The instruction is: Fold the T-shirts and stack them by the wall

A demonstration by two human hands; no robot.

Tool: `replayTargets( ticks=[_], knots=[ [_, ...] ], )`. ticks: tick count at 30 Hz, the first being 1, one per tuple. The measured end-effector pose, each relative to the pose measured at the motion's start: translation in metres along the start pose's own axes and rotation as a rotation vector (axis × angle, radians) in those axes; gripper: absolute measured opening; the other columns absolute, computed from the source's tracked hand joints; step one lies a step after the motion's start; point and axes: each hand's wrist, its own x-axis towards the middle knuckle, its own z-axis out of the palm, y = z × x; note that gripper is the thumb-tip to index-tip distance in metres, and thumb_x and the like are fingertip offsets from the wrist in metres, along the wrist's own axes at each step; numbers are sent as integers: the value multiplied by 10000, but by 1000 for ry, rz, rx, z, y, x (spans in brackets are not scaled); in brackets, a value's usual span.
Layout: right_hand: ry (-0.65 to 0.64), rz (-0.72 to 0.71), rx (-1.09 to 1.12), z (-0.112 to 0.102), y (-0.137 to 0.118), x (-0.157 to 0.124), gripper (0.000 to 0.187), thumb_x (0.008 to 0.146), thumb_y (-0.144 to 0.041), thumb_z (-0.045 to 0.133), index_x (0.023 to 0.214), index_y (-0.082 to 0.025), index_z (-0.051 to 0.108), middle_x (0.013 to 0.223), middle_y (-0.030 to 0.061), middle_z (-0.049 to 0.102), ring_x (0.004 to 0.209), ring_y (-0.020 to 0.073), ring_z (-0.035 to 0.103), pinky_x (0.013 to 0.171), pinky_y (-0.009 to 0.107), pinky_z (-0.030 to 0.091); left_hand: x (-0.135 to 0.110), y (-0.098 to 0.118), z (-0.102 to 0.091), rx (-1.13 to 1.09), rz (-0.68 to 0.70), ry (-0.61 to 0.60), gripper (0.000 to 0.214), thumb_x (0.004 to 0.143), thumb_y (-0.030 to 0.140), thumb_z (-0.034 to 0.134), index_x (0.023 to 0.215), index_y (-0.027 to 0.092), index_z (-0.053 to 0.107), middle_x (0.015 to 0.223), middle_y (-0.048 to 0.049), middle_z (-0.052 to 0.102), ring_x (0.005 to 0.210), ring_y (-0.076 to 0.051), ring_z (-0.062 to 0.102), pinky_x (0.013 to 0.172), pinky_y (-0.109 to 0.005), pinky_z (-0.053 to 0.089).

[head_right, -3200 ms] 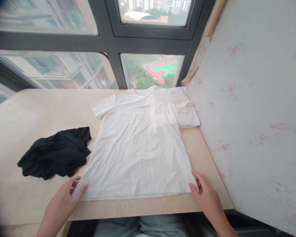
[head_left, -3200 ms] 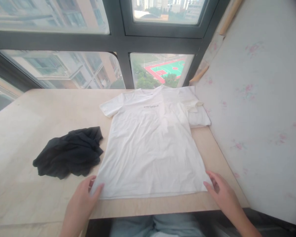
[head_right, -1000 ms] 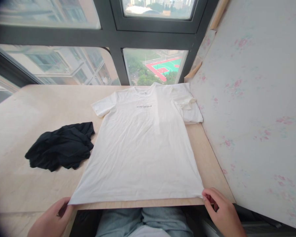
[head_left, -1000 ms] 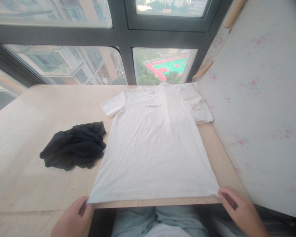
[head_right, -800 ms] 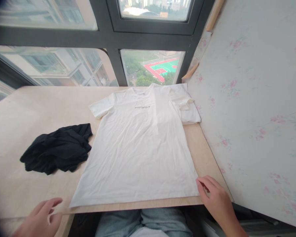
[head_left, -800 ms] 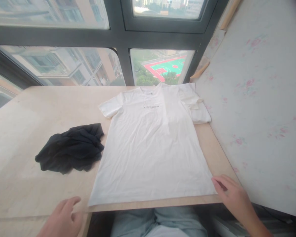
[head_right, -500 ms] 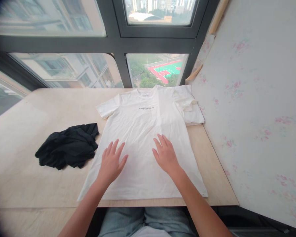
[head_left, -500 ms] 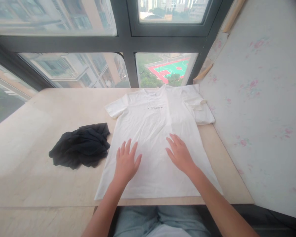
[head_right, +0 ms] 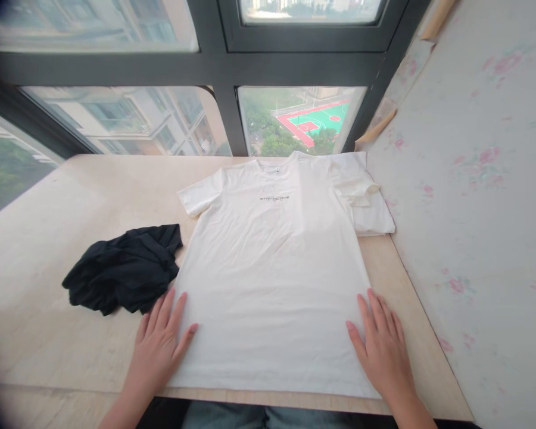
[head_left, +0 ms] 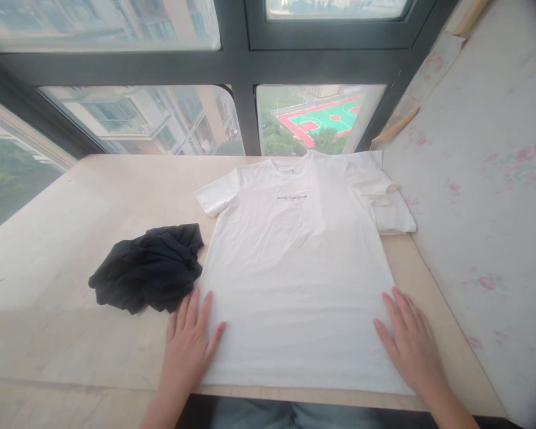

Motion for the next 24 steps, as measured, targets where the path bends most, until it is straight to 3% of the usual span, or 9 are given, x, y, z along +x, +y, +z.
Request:
replayTargets(
  ticks=[3,6,8,11,14,16,20,24],
  knots=[
    [64,25,3,-3,3,-9,609,959,-496,429,1463,-154,429,1542,185,371,1413,387,367,1093,611,352,-9,0,-5,-3,17,60,610,960,486,402,1447,126,476,1571,-190,356,1451,-370,317,1168,-573,250],
    [121,1,61,-5,-13,7,600,957,-476,455,1460,-150,428,1539,193,366,1409,381,375,1096,598,359,-2,19,-13,-42,54,131,564,952,425,461,1418,109,494,1545,-209,389,1446,-365,335,1173,-561,270],
    [140,-49,122,-5,-37,28,582,962,-437,461,1469,-155,412,1546,183,358,1424,363,358,1109,578,360,11,44,-20,-94,86,142,564,947,391,488,1436,113,469,1558,-205,368,1463,-355,311,1176,-540,294],
    [104,-171,185,-4,-86,68,525,978,-361,440,1463,-162,418,1559,151,351,1451,334,323,1129,546,353,41,93,-26,-166,159,64,552,941,322,499,1470,175,441,1612,-165,278,1489,-367,249,1161,-555,325],
    [31,-257,215,5,-135,107,465,994,-245,355,1437,-154,461,1561,123,363,1463,295,311,1148,506,342,77,135,-22,-192,218,-4,529,933,193,450,1460,238,459,1632,-105,254,1492,-364,240,1163,-581,309],
    [13,-259,223,14,-155,126,471,994,-199,307,1428,-125,474,1548,131,386,1462,275,317,1155,479,340,99,150,-15,-196,215,-17,515,957,206,406,1469,230,451,1627,-96,272,1489,-354,252,1172,-585,289],
    [-1,-250,162,28,-150,135,484,1000,-316,374,1433,-129,480,1544,134,395,1446,294,339,1161,503,322,119,141,2,-191,216,-1,589,974,495,415,1503,234,418,1620,-98,289,1485,-359,264,1192,-587,244],
    [20,-215,95,31,-100,113,557,983,-408,427,1482,-158,416,1566,124,362,1450,295,335,1161,511,329,102,100,12,-122,225,42,653,947,540,454,1528,254,378,1626,-87,271,1492,-351,252,1193,-571,241]
  ],
)
